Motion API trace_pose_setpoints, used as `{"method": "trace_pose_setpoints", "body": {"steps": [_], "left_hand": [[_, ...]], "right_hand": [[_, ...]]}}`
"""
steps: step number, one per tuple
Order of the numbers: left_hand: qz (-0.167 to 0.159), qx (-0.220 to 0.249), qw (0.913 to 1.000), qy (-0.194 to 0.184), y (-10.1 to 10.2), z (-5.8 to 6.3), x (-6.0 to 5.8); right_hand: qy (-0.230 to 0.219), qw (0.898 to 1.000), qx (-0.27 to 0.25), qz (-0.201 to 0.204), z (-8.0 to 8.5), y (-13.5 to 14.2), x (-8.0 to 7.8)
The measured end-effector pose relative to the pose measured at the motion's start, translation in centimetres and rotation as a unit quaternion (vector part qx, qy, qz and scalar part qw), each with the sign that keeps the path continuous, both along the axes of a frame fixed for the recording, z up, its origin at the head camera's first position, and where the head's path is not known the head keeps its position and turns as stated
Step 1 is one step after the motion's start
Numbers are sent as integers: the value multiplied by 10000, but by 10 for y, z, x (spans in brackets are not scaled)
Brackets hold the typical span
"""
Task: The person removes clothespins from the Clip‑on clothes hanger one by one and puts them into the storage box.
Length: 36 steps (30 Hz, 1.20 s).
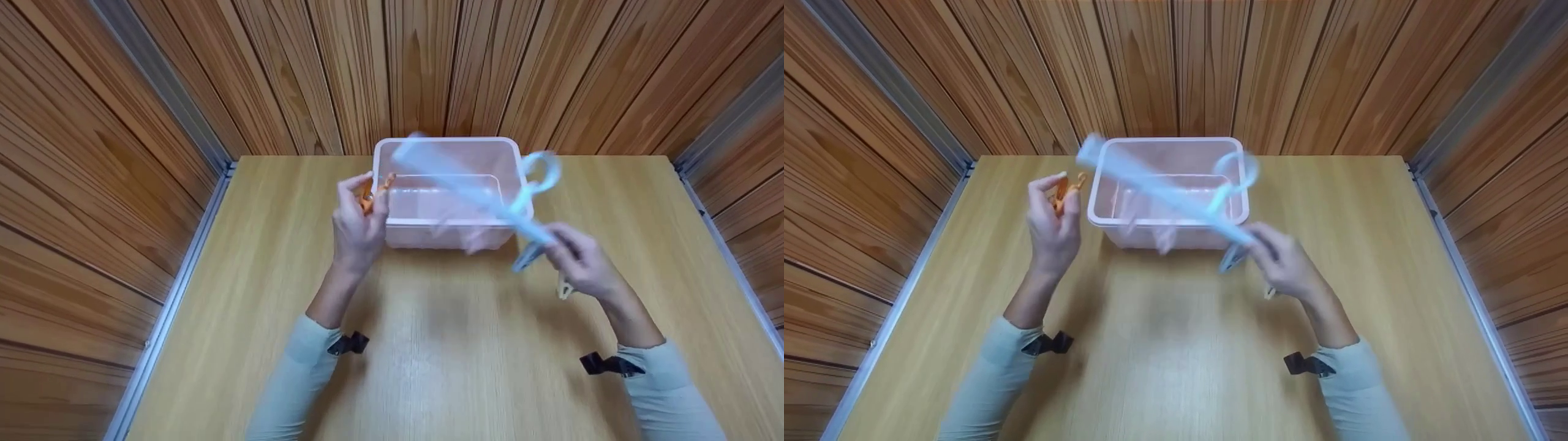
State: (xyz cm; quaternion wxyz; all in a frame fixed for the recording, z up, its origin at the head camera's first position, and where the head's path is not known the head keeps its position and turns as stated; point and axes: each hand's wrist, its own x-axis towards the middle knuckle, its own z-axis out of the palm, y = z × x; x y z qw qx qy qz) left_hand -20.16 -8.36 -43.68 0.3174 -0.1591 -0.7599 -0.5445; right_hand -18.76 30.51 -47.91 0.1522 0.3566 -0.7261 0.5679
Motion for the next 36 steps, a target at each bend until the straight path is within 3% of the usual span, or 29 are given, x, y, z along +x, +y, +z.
{"method": "trace_pose_setpoints", "body": {"steps": [1,3,5,10,21,27,36], "left_hand": [[-356,496,9969,-495,-3,0,0],[-844,1200,9801,-1335,-10,1,1],[-1099,1312,9700,-1727,-15,0,1],[-1116,564,9789,-1616,-18,1,3],[-1175,-25,9838,-1353,-19,-4,2],[-1114,-399,9860,-1174,-17,-5,-13],[-1152,-533,9802,-1521,-13,-3,-41]], "right_hand": [[18,9993,-360,54,1,3,-1],[103,9955,-929,181,6,9,-4],[323,9950,-933,162,12,13,-8],[322,9986,-115,394,15,16,-11],[301,9988,243,300,19,19,-10],[110,9980,620,82,20,18,-8],[152,9960,877,33,21,18,-10]]}}
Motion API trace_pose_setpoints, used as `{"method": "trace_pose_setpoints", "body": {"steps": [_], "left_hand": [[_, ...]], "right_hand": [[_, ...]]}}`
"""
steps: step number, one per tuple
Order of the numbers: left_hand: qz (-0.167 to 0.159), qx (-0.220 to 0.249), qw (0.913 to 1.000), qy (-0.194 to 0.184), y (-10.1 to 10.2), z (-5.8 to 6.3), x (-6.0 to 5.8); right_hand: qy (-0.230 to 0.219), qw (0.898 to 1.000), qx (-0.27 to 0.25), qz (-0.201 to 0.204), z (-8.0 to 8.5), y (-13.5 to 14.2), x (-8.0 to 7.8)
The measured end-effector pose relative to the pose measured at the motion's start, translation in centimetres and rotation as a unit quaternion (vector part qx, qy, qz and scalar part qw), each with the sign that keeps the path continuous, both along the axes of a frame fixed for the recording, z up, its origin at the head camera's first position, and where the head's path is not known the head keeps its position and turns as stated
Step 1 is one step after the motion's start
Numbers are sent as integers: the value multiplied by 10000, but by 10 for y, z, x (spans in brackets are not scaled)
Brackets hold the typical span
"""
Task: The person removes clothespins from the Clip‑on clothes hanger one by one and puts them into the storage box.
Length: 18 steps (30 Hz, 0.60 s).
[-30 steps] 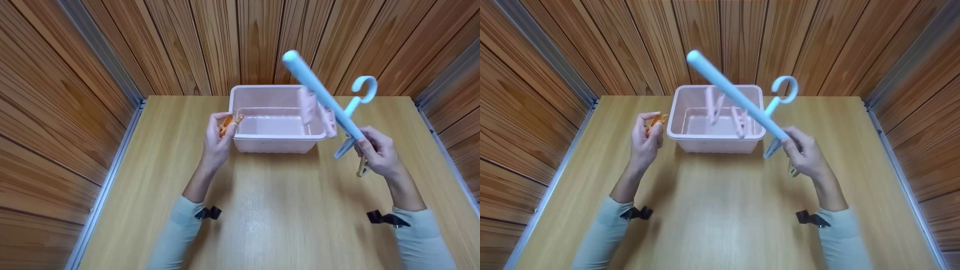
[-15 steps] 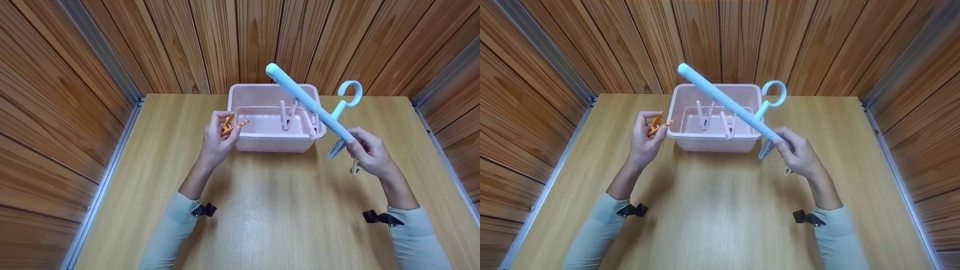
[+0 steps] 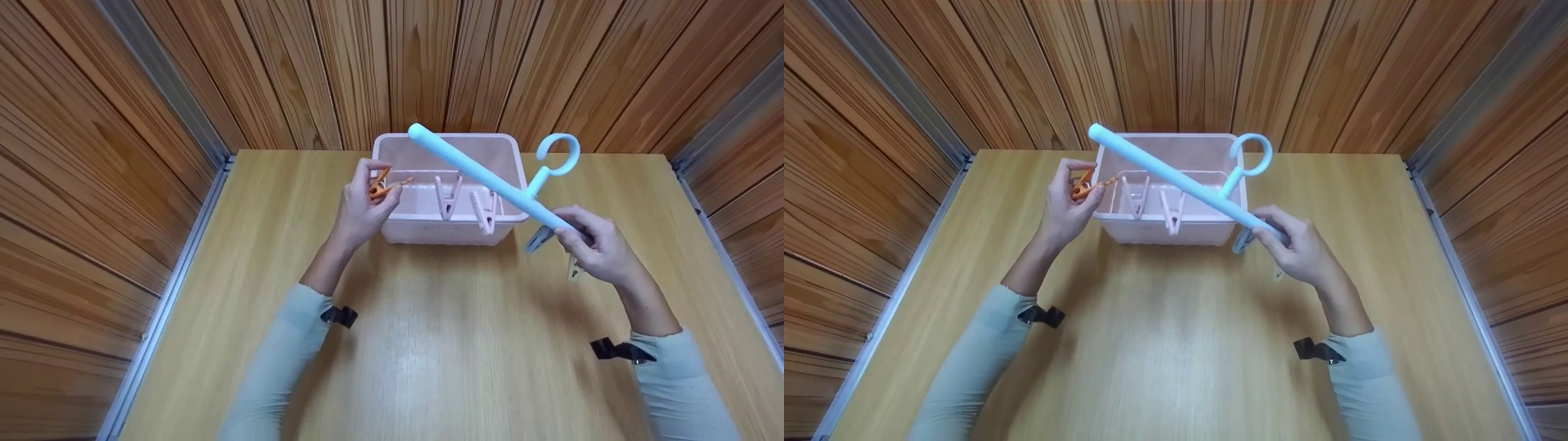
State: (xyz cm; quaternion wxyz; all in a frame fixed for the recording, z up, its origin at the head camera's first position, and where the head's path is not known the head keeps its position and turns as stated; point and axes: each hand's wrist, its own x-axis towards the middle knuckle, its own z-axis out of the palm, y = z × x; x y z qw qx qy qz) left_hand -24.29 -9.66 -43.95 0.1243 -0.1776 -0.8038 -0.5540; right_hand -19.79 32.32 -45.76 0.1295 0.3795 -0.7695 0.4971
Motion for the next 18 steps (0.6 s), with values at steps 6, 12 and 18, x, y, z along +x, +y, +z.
{"method": "trace_pose_setpoints", "body": {"steps": [6,12,18], "left_hand": [[-219,-76,9995,-209,7,10,-22],[-382,-128,9990,-196,10,19,-40],[-339,-360,9971,-581,13,19,-55]], "right_hand": [[56,10000,-8,-61,2,3,-3],[42,9996,82,-262,4,3,-2],[-195,9980,175,-569,5,5,0]]}}
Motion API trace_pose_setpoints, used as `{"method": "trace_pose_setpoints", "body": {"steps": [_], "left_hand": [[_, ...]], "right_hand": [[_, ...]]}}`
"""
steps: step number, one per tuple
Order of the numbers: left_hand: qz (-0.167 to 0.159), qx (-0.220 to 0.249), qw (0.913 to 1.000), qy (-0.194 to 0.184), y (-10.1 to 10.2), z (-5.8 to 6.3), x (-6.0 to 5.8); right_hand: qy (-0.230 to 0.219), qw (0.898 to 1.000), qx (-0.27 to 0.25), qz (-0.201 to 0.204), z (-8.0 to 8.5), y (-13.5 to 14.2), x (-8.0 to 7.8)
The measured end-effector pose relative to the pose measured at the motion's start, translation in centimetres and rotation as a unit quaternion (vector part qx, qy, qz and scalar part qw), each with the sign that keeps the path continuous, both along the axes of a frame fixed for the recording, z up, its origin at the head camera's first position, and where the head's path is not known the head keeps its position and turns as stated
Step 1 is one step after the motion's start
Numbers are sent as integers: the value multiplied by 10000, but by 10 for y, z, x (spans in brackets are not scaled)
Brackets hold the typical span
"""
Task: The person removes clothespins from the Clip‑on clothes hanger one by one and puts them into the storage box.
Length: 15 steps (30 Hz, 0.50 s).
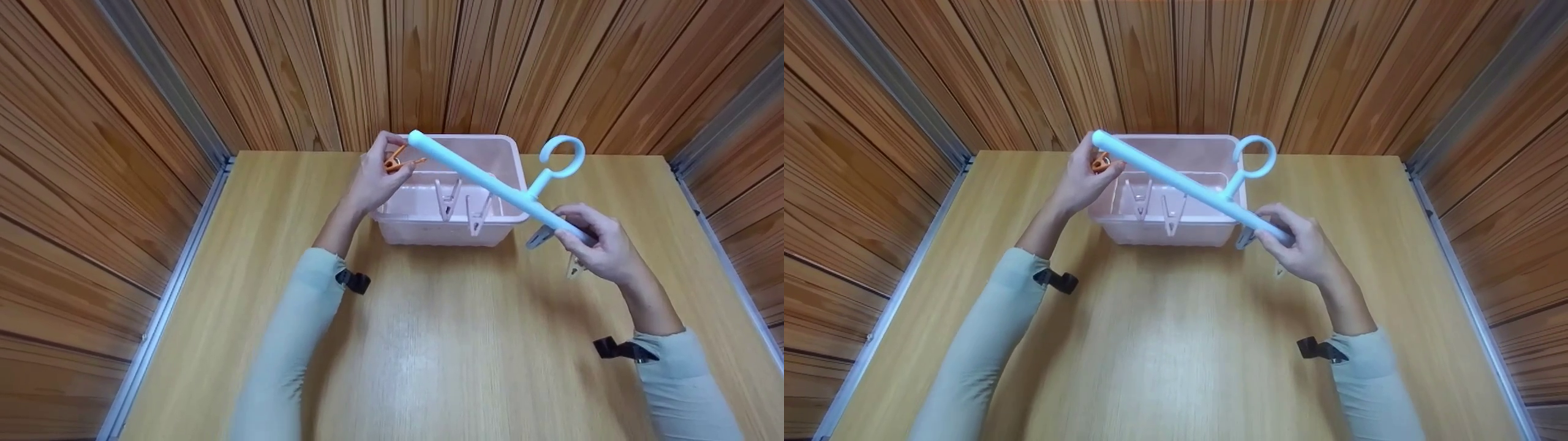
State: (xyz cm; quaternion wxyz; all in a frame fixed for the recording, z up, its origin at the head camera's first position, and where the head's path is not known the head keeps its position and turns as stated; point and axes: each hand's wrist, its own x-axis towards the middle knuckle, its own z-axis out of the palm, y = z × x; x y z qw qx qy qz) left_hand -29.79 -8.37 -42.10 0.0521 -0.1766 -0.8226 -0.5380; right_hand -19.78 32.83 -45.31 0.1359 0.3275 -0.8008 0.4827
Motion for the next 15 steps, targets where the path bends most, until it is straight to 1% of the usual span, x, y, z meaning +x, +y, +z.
{"method": "trace_pose_setpoints", "body": {"steps": [4,6,11,15], "left_hand": [[36,-180,9993,-341,3,-2,-10],[40,-302,9978,-585,4,-2,-14],[-26,-715,9891,-1287,4,3,-24],[-88,-958,9832,-1552,4,7,-30]], "right_hand": [[-4,9999,9,-128,0,0,1],[-16,9999,18,-148,1,0,2],[-107,9997,28,-213,-1,2,3],[-165,9997,-15,-200,-3,3,2]]}}
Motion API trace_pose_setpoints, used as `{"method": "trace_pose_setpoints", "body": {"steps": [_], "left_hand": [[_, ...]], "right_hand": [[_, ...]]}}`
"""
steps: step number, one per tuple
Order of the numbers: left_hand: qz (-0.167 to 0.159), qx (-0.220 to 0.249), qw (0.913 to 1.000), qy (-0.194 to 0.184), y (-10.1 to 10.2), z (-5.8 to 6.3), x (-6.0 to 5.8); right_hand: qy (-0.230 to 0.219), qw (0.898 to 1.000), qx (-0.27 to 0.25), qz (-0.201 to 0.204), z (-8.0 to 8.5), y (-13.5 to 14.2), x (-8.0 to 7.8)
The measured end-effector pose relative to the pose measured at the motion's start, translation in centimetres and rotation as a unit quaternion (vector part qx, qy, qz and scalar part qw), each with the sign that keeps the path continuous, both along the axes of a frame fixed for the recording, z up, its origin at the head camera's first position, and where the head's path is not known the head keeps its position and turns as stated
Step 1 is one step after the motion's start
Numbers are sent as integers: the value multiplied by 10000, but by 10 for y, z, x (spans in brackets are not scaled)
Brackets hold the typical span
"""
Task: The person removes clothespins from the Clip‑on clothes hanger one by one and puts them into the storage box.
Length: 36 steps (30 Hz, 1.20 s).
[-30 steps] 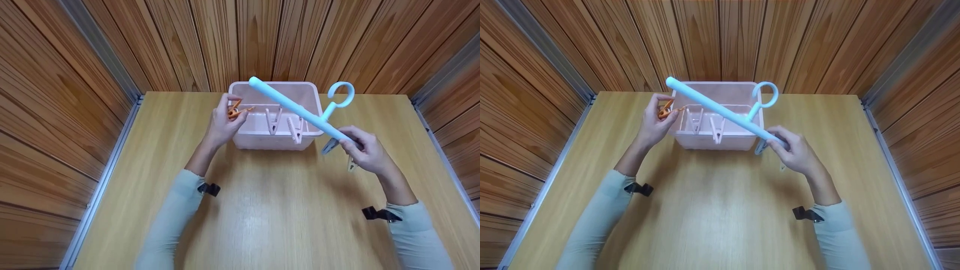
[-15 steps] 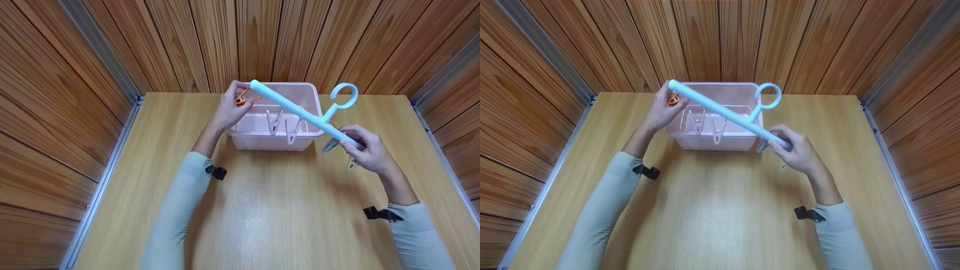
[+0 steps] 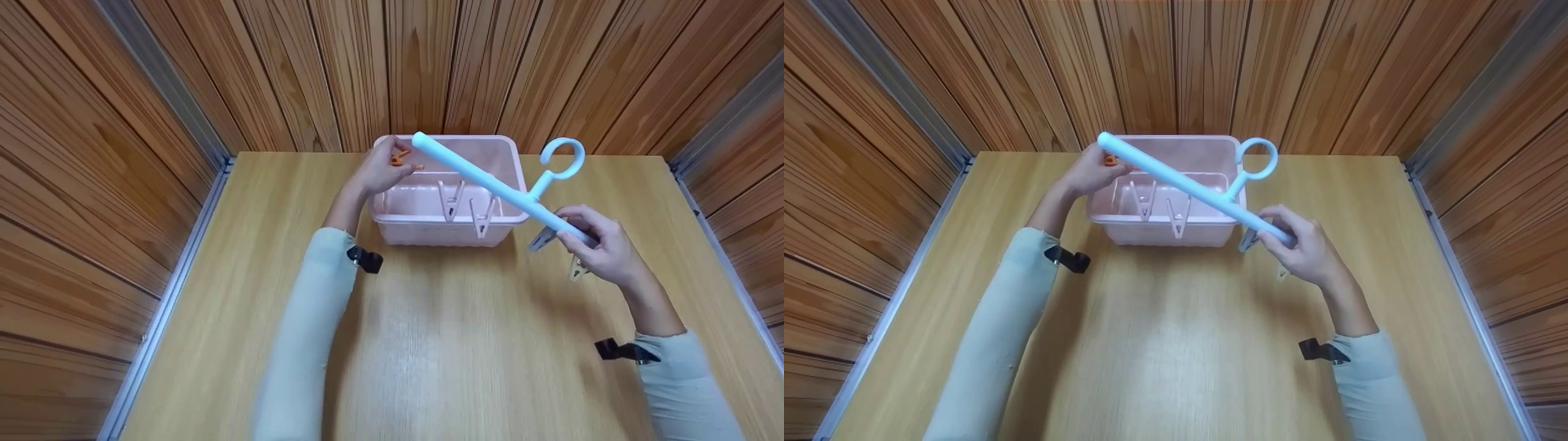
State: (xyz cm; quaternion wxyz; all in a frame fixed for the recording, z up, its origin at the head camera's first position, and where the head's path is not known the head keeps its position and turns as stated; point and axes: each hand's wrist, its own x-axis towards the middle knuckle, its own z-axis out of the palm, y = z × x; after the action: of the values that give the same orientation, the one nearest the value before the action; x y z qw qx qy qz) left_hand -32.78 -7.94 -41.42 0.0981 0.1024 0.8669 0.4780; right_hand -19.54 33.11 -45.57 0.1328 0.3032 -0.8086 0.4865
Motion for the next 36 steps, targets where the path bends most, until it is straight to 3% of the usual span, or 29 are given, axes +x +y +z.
{"method": "trace_pose_setpoints", "body": {"steps": [6,11,24,29,36], "left_hand": [[-39,-4,9995,-329,0,0,-2],[-377,192,9980,-467,-3,1,-3],[-736,-260,9934,-836,-9,12,-2],[-784,-245,9934,-805,-11,9,-2],[-656,128,9971,-369,-17,5,5]], "right_hand": [[56,9998,-61,164,-4,0,-2],[35,9997,-69,240,-5,0,-2],[-116,9998,-46,183,-5,3,-1],[-63,9998,-40,191,-6,2,-2],[23,9999,-41,123,-6,0,-6]]}}
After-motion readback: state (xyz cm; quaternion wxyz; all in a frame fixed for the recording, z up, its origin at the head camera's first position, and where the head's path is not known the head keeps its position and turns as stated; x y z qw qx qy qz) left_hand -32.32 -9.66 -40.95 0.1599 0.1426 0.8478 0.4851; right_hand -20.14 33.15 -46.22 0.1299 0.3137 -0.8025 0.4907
